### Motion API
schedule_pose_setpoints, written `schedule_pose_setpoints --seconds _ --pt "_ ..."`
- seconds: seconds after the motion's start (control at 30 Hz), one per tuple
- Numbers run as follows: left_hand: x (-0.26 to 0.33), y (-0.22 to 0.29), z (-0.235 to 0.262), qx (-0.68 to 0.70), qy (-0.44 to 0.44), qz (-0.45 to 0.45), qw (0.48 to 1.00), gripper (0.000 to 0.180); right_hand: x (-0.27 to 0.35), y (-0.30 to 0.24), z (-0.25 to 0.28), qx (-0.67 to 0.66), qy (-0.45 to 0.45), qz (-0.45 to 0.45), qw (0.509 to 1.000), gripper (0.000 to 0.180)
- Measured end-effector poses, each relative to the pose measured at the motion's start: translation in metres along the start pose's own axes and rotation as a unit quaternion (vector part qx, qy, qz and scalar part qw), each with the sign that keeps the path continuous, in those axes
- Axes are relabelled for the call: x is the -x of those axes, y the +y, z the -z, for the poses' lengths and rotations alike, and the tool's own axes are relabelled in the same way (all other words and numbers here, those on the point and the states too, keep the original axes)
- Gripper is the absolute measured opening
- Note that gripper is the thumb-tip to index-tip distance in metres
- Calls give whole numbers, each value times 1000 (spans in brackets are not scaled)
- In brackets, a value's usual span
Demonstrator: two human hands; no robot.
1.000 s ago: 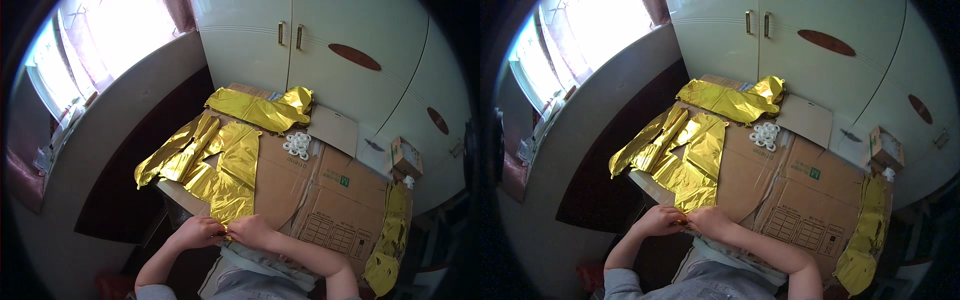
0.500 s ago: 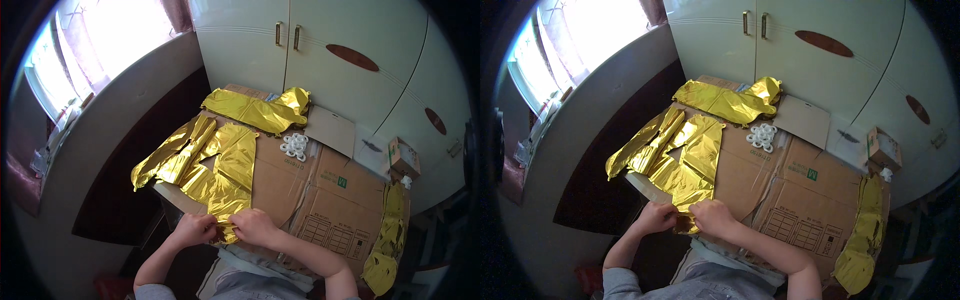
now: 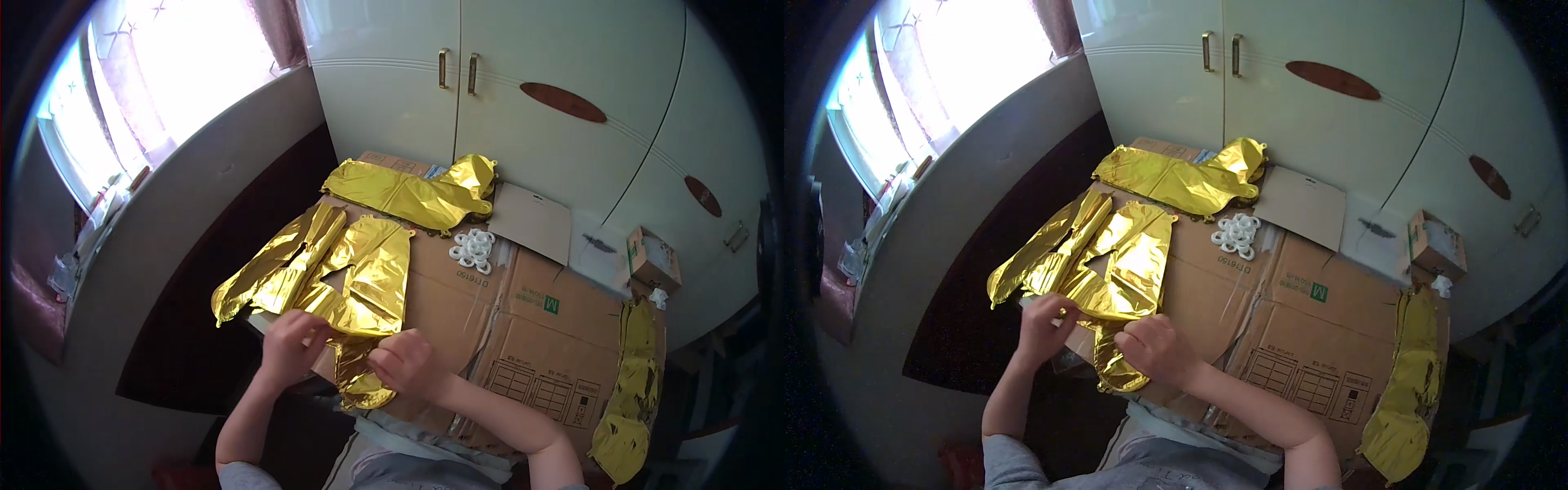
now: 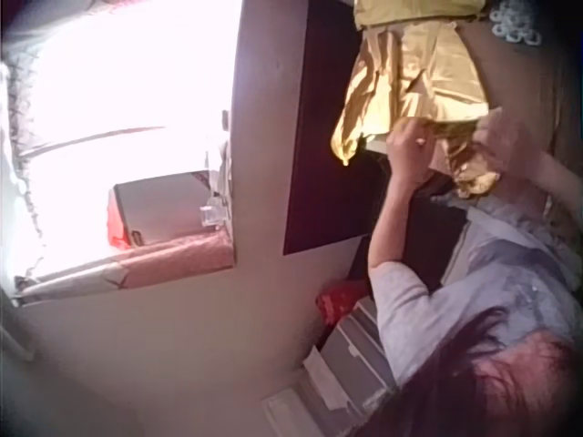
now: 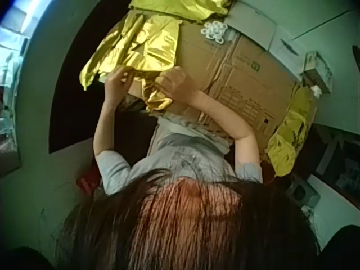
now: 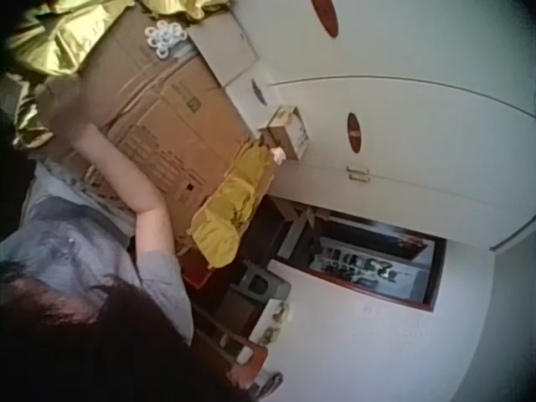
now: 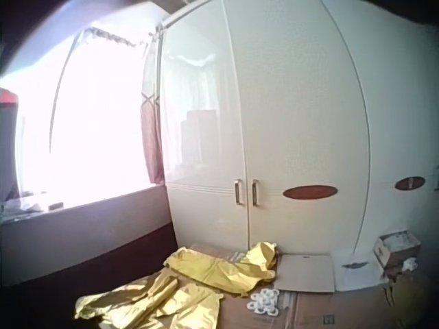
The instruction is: Folding and arranging gold-colored foil sheets and small plastic rings on a cardboard box surface.
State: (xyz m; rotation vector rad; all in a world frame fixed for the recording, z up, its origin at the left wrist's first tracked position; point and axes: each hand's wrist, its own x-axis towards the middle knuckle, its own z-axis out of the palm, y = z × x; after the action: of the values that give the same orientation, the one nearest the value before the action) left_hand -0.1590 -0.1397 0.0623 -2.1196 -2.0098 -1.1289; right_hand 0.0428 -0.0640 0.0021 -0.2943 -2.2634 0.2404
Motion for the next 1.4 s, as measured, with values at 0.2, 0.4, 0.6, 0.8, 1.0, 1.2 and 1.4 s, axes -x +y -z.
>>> schedule_pose_setpoints --seconds 0.2,0.4,0.6,0.8,1.0,1.2,1.4 --pt "-33 -13 16 59 63 43 995 4 3 49 -26 16 -129 -40 991 36" --pt "-49 -50 30 91 125 111 982 4 -5 80 -21 50 -224 -57 972 63" --pt "-43 -132 47 135 207 151 957 10 -7 76 -23 108 -305 -111 940 81" --pt "-21 -193 58 238 260 231 907 14 -6 75 -22 123 -313 -131 932 81" --pt "8 -258 61 173 296 283 896 14 -5 75 -22 129 -312 -132 932 80" --pt "41 -294 63 193 330 343 858 14 -5 74 -22 129 -316 -140 929 81" --pt "63 -303 57 116 336 386 851 13 -6 74 -22 125 -327 -147 925 84"
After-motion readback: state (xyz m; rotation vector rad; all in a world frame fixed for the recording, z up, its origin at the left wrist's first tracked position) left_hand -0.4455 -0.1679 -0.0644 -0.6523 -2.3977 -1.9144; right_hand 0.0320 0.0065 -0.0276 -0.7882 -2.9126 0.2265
